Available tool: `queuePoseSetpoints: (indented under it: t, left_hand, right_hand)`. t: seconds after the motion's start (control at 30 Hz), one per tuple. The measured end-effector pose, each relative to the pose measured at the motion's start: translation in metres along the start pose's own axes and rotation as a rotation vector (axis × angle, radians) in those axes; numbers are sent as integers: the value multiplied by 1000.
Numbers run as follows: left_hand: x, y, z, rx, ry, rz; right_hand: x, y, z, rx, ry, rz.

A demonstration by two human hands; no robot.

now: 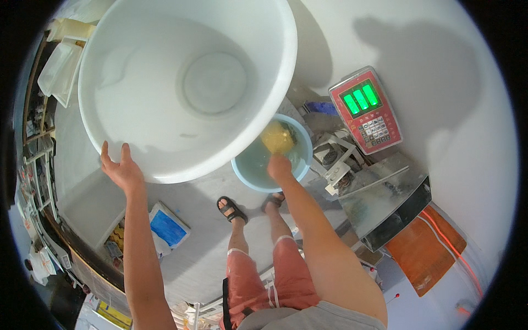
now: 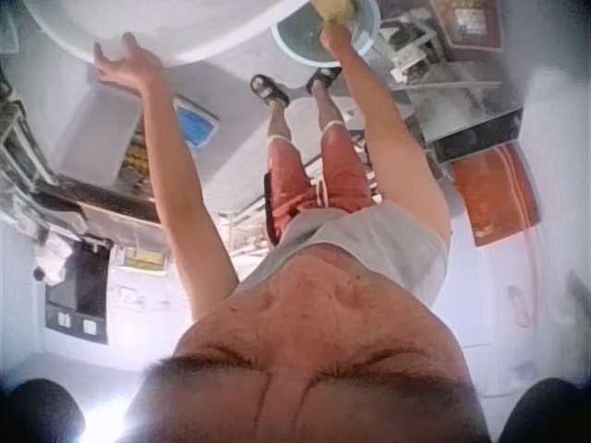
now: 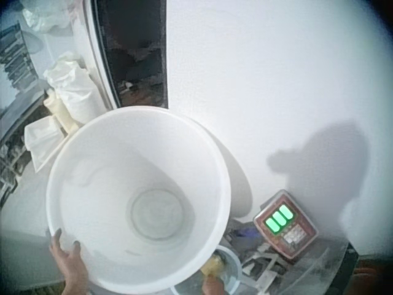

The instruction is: The person scoops water from a large white bucket into a blue basin using a yellow scoop, then adds a powdered ingredient from a small packet. They stir the mixture in the basin, pour it into the large bucket, and later scoop flour from a large sack into the blue basin before transferring it into a metal hopper.

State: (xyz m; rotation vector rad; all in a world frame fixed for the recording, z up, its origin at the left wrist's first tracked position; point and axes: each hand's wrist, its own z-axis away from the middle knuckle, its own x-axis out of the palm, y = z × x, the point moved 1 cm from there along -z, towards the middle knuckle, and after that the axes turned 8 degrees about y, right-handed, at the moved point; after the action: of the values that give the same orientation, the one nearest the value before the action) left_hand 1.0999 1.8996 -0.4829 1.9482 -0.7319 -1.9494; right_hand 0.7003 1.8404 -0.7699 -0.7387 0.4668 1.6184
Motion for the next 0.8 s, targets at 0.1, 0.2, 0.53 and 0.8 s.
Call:
queuePoseSetpoints:
  t: [0.1,0.2,0.53,0.8]
  left_hand:
    - [-2,-4,-2,-13,-15,-5]
    - [-1,-1,-4,-10,-46,48]
    - [7,-15,-11,76,-19,1]
    - [5,-17,-15,87,-13,-60]
  right_hand:
    - [9,1,-6,19,-15,-45]
    - [34,13,-9,45,149,-215]
    - [26,48,78,483,-54,-1514]
    - [29,32,170,419,194,-1424]
